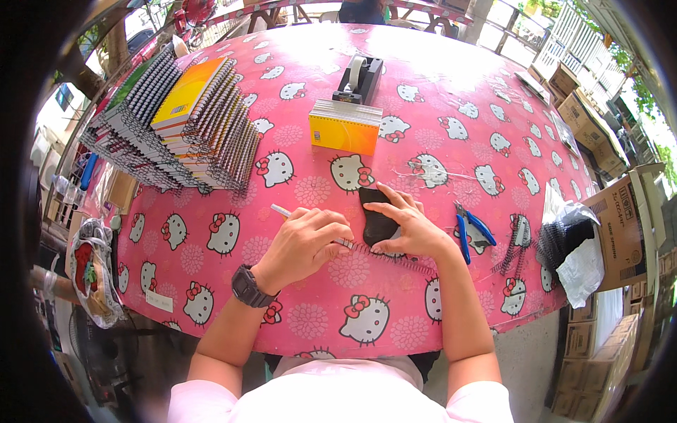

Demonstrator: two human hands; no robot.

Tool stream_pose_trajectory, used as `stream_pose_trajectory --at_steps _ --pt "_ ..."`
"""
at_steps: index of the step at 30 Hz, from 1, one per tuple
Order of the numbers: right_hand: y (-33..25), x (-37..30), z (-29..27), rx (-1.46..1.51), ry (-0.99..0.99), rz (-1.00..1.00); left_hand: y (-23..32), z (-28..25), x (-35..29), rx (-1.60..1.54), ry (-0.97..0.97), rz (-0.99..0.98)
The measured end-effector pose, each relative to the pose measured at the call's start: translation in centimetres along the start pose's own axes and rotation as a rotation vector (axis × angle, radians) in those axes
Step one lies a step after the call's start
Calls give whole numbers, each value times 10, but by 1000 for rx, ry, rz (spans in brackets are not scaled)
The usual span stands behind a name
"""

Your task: The person repeatedly picks up small spiral-bound notebooks, uses a handheld stapler to fasten the binding, and places the finished units into a growing stack on the table. The process is continuous and repetitive throughout the clip.

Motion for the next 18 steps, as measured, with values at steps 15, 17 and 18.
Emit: stream_pose_trajectory --at_steps 15,17,18 --pt "-13 7 3 19 48 -65 -4 -2 0 -48 10 -23" --pt "-12 5 -2 6 85 -20 -5 -5 1 -69 8 -23" --pt "-10 5 -3 -1 102 2 -7 -4 -1 -50 -24 -30"
Point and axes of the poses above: each hand's wrist, its own x-axis towards the middle knuckle, its own z-axis out of the palm, y = z × x, the point moved 3 cm from there along x, towards the middle knuckle, and after that the axes turned 7 degrees about y, right-handed, at the moved point
